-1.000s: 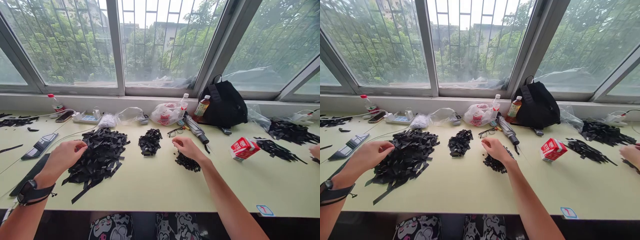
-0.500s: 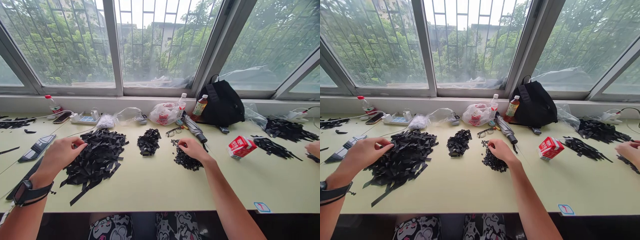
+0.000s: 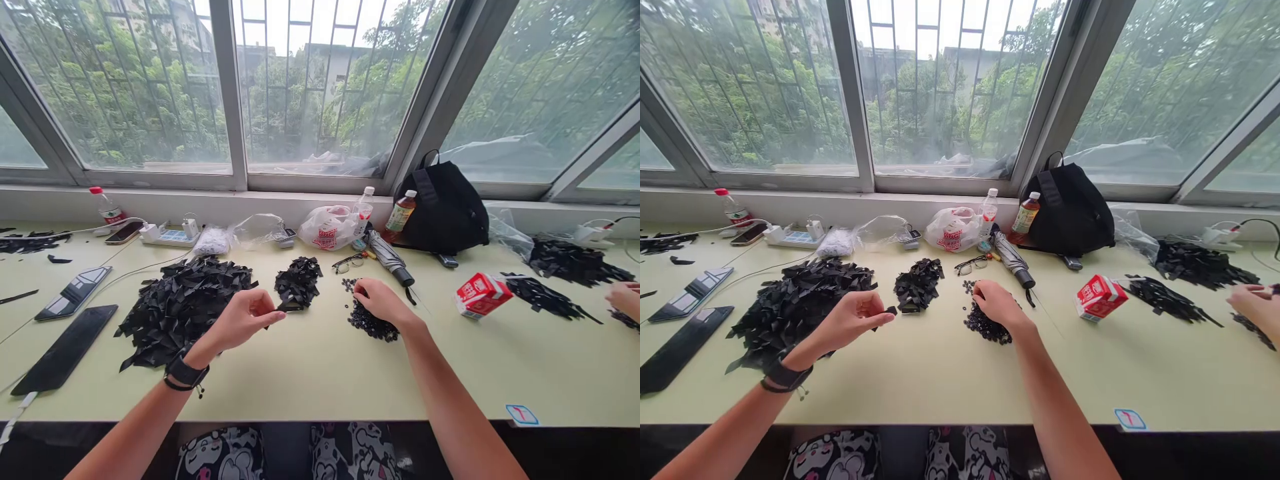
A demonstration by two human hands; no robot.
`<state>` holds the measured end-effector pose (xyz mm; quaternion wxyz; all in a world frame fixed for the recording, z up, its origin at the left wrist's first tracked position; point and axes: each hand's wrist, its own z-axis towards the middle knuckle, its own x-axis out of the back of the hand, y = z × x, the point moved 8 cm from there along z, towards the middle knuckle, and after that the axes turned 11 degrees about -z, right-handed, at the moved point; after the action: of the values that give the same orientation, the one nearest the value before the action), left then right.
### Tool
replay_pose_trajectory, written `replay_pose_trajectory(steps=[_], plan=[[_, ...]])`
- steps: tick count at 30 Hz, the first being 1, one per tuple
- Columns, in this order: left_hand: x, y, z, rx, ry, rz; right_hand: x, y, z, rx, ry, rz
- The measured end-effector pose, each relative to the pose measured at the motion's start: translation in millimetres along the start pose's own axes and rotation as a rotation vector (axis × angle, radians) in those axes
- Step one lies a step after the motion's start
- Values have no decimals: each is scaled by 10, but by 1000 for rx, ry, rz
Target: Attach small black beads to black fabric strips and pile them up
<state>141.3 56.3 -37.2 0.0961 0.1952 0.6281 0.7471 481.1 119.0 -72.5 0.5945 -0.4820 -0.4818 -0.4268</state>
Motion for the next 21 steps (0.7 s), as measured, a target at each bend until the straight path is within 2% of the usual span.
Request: replay_pose_trajectory(steps=[3,7,13,16,21], plan=[[-305,-261,154,114,-62,-171,-9,4,-3,15,6,12],[-471,-458,229,230,-36,-342,26,-43,-19,39,41,24],[-517,-462,190,255,-48,-495,202,-158,-40,68,194,141],[-498,-462,178,246,-42,-501,236,-276,-48,113,212,280],[-501,-479,170,243,-36,-535,222,-619,-89,227,187,517]])
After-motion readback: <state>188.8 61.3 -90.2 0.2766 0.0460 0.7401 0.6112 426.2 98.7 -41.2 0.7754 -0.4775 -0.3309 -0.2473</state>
